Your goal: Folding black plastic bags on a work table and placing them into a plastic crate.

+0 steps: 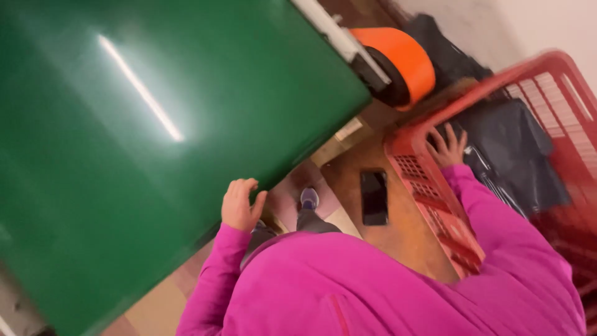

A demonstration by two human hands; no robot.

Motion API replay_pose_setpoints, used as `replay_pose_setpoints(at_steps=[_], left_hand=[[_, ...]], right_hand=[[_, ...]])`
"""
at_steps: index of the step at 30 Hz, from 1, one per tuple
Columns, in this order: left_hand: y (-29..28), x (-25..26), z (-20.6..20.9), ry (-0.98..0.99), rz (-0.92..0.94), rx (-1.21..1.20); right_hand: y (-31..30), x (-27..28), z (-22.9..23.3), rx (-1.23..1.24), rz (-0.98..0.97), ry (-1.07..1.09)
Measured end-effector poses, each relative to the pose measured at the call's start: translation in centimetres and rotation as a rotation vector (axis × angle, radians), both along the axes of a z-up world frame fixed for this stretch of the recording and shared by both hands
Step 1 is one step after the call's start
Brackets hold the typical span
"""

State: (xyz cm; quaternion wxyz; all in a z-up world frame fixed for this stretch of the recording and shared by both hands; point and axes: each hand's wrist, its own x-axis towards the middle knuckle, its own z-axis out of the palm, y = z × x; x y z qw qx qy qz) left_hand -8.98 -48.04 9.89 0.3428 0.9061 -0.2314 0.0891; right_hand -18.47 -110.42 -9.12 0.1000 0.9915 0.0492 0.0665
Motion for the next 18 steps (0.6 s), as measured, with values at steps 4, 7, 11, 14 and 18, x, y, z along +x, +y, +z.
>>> replay_pose_setpoints(at_steps=[4,7,11,14,18], left_hand=[[1.8,-0.9,-0.1,-0.021,0.131,0.014],[3.1,-0.9,-0.4,-0.012,0.171,0.033],[5.2,-0.9,-1.1,-0.006,0.182,0.05],[6.7,-1.6,-1.6,0.002,0.185,0.071],[8.7,-1.9,-2.1,0.002,0.155,0.106]], right_hand=[[-2.5,4.3,-0.5,0.0,0.012,0.038],[-2.5,6.7,3.2,-0.006,0.035,0.046],[3.0,5.9,16.7,-0.08,-0.328,0.06],[12.2,5.1,20.9,0.258,-0.241,-0.239],[28.5,6.0,18.6,1.094,0.139,-0.424]])
